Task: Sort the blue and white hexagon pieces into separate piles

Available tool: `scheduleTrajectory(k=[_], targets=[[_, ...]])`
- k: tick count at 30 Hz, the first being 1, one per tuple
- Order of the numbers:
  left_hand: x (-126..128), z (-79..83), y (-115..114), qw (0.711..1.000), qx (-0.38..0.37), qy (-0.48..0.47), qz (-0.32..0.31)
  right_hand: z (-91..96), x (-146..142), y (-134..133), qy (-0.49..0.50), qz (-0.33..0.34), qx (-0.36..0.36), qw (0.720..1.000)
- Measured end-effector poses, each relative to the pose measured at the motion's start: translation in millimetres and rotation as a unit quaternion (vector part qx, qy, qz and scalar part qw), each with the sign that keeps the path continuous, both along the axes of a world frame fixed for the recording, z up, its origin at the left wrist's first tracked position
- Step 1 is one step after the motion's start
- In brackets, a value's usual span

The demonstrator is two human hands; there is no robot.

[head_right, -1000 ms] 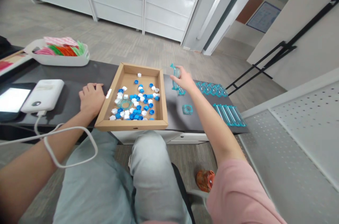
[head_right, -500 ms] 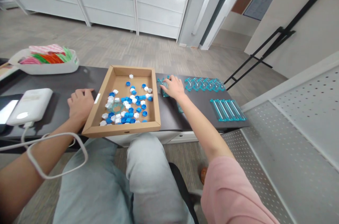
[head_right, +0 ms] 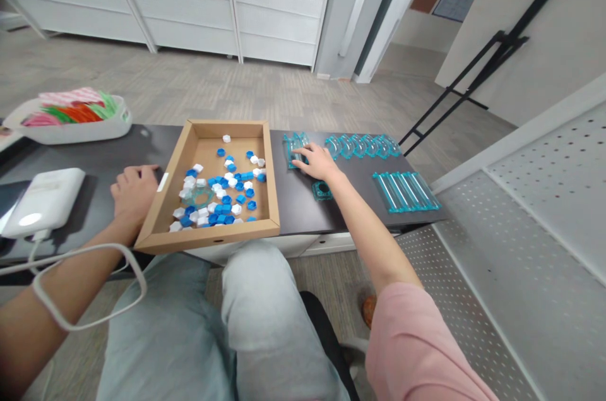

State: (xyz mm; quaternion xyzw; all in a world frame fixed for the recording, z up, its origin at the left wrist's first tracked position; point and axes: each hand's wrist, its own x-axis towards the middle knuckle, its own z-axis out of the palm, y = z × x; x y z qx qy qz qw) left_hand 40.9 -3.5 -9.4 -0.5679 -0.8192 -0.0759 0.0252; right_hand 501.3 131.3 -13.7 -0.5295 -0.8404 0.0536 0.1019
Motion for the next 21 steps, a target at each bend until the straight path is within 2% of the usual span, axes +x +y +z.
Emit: scheduleTrajectory(k=[11,21], targets=[[-3.8,-2.2,2.3,1.000,-0.010,-0.008,0.007,0.0,-13.6,7.5,-0.022,-0.035,-0.001,0.999],[-4.1,-4.3,4.7,1.000,-0.019,-0.008,0.014,30.0,-35.6,-3.7,-0.132,-0.060,-0.091,0.985]])
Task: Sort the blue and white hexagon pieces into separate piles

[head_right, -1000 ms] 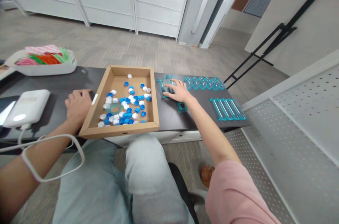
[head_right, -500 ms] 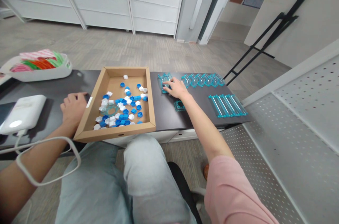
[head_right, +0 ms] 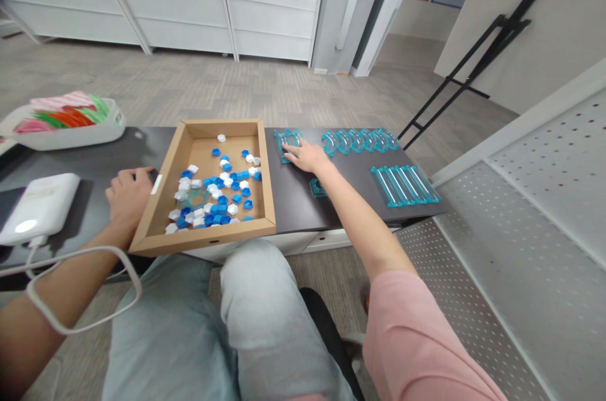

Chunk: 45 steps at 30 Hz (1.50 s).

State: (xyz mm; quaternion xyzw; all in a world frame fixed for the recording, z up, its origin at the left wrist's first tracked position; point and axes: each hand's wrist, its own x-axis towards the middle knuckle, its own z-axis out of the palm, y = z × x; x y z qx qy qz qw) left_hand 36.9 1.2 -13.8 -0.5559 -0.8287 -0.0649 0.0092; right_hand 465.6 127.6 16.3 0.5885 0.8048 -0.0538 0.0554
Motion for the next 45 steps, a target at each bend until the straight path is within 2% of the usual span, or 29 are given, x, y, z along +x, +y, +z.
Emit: scheduleTrajectory(k=[5,13,20,24,29,40,45], targets=[[1.6,1.1,-0.7,1.000,0.001,0.011,0.001,7.9,-4.9,-4.4,-0.013,-0.004,-0.016,1.000],[2.0,1.5,-1.1,1.000,0.012,0.012,0.000,-4.3,0.5,1.3,0.060,-0.010,0.024,0.998],[1.5,0.5,-0.5,1.000,0.011,0.017,-0.002,-28.5,42.0,24.6,0.196,0.049,0.121,0.972],[1.5,0.8,-1.2,1.000,0.005,0.014,-0.001,-39.5,60.2,31.3,0.237,0.080,0.113,0.961],[-0.5,-0.1,-0.1,1.000,0.005,0.018,-0.001,-44.4,63.1,31.5,0.209,0.137,0.092,0.964],[-10.1,-10.8,6.2,0.997,-0.012,0.068,0.025,-54.4,69.8,30.6,0.208,0.088,0.142,0.964],[-10.7,-10.0,6.6,0.999,0.003,0.045,0.027,-52.0,70.0,24.1,0.215,0.070,0.147,0.963]])
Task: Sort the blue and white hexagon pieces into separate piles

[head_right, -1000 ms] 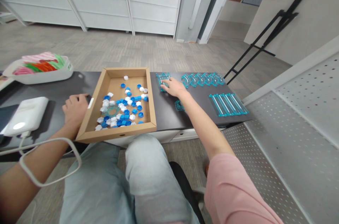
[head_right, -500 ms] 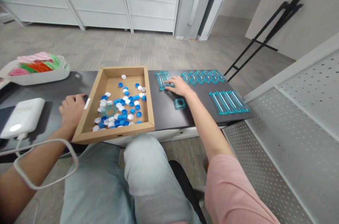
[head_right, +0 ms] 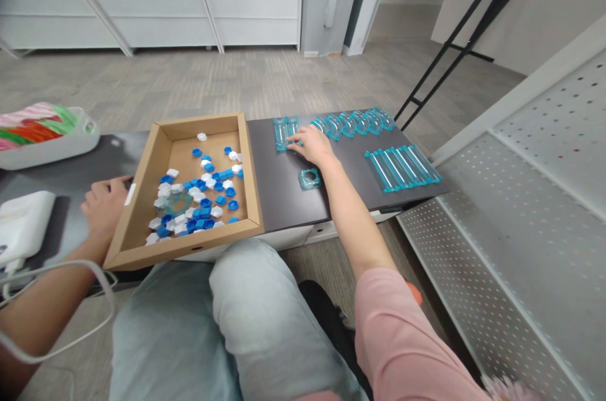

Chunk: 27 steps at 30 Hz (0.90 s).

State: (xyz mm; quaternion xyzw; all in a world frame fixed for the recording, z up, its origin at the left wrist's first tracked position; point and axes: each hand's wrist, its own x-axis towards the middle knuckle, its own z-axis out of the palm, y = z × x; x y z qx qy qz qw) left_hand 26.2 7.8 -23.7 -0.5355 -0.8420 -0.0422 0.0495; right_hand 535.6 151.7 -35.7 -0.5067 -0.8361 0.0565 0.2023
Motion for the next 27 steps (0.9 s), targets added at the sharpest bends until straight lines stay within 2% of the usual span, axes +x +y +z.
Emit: scheduleTrajectory(k=[4,7,10,15,19,23,25,27], targets=[[-0.5,2.9,-1.7,1.000,0.004,-0.025,-0.010,5.4,-1.8,-11.4,0.025,-0.027,0.003,0.999],[-0.5,5.1,-2.5,1.000,-0.005,-0.029,-0.011,9.9,-0.5,-15.7,0.091,-0.110,0.064,0.988],[2.2,7.7,-3.2,1.000,-0.013,-0.024,-0.008,14.0,5.8,-14.8,0.149,-0.199,0.114,0.962],[8.5,13.2,-4.9,1.000,-0.022,-0.018,-0.011,18.0,12.3,-15.8,0.140,-0.300,0.112,0.937],[9.9,14.9,-5.8,0.999,-0.017,-0.042,-0.026,22.7,8.2,-23.9,0.161,-0.309,0.131,0.928],[10.6,13.2,-7.5,0.997,0.022,-0.061,-0.035,25.9,7.3,-41.5,0.226,-0.303,0.159,0.912],[11.4,12.6,-8.4,0.996,0.036,-0.071,-0.040,25.1,8.1,-54.4,0.222,-0.251,0.154,0.930],[12.2,12.5,-9.1,0.994,0.040,-0.084,-0.051,25.4,7.4,-67.5,0.175,-0.170,0.127,0.961]])
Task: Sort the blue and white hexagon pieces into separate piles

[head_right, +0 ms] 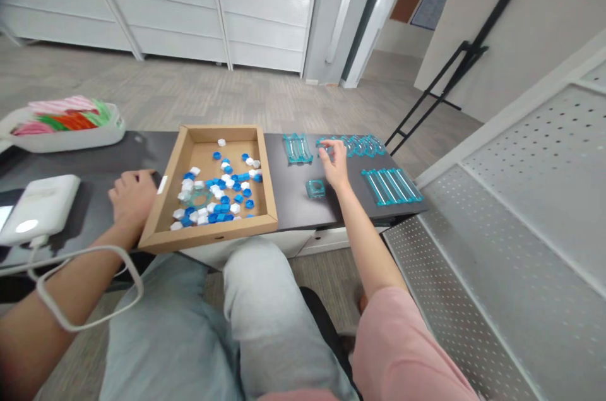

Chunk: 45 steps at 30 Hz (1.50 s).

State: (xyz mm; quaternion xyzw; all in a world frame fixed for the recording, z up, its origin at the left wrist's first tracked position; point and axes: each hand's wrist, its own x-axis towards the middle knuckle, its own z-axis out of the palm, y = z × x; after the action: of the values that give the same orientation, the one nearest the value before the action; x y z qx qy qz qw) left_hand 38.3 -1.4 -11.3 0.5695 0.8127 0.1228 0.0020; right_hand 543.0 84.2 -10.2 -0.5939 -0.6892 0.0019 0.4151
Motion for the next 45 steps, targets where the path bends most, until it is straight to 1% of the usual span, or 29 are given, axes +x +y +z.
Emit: scheduleTrajectory(k=[3,5,8,10,11,12,14,16,17,19,22,24,26,29,31,32,34,35,37,40,42,45], targets=[[1.1,0.0,-0.8,1.000,0.000,-0.017,-0.006,9.2,-12.0,-14.3,-0.084,0.114,-0.043,0.989],[2.2,-0.3,-1.1,1.000,0.005,-0.029,-0.006,22.7,-32.6,-19.6,-0.108,0.167,-0.061,0.978],[4.7,-0.1,-1.3,0.999,0.022,-0.042,0.006,47.0,-86.0,-26.1,-0.142,0.239,-0.087,0.957],[6.6,1.1,-1.3,0.998,0.027,-0.046,0.013,58.9,-132.4,-32.0,-0.182,0.302,-0.107,0.929],[7.4,2.1,-1.4,0.998,0.027,-0.046,0.015,61.9,-156.9,-35.2,-0.204,0.335,-0.115,0.913],[8.1,3.3,-1.5,0.999,0.026,-0.045,0.013,62.7,-181.1,-38.4,-0.224,0.361,-0.122,0.897],[9.1,5.8,-2.2,0.999,0.023,-0.044,0.009,58.0,-225.3,-43.7,-0.254,0.393,-0.131,0.874],[9.6,7.4,-2.9,0.999,0.021,-0.045,0.005,47.8,-259.6,-46.3,-0.280,0.403,-0.138,0.860],[9.7,7.6,-3.1,0.999,0.021,-0.046,0.004,42.2,-272.0,-46.5,-0.293,0.402,-0.140,0.856],[9.6,6.6,-3.1,0.999,0.024,-0.045,0.005,32.7,-287.4,-45.2,-0.314,0.394,-0.147,0.852],[8.7,3.3,-2.5,0.998,0.037,-0.045,0.012,28.0,-291.5,-42.2,-0.316,0.386,-0.163,0.851],[7.6,2.2,-2.5,0.998,0.041,-0.054,0.013,31.9,-286.9,-41.5,-0.290,0.387,-0.167,0.859],[6.1,3.0,-3.3,0.997,0.033,-0.073,0.002,40.2,-278.0,-42.7,-0.244,0.393,-0.160,0.872],[4.7,6.1,-4.9,0.995,0.018,-0.096,-0.020,56.7,-252.1,-47.5,-0.163,0.407,-0.133,0.889],[5.0,7.6,-5.1,0.995,0.015,-0.098,-0.016,66.1,-221.8,-51.7,-0.118,0.393,-0.109,0.905],[5.4,8.0,-4.8,0.995,0.014,-0.096,-0.012,69.0,-202.0,-53.7,-0.100,0.373,-0.099,0.917],[6.3,7.8,-3.4,0.996,0.012,-0.089,-0.002,69.0,-154.3,-57.5,-0.071,0.308,-0.084,0.945],[6.6,7.2,-2.4,0.996,0.010,-0.087,0.000,65.7,-127.3,-59.2,-0.061,0.267,-0.081,0.958],[6.0,4.8,-0.2,0.997,0.006,-0.083,0.005,52.9,-71.8,-63.0,-0.041,0.179,-0.079,0.980],[1.7,-2.5,3.5,0.997,0.007,-0.073,0.012,22.7,0.8,-70.9,-0.004,0.073,-0.082,0.994],[-2.9,-8.8,5.9,0.998,0.021,-0.063,0.012,1.2,34.0,-77.4,0.042,0.033,-0.079,0.995],[-9.8,-15.5,8.2,0.998,0.031,-0.051,0.012,-24.7,60.5,-85.3,0.085,0.008,-0.082,0.993]])
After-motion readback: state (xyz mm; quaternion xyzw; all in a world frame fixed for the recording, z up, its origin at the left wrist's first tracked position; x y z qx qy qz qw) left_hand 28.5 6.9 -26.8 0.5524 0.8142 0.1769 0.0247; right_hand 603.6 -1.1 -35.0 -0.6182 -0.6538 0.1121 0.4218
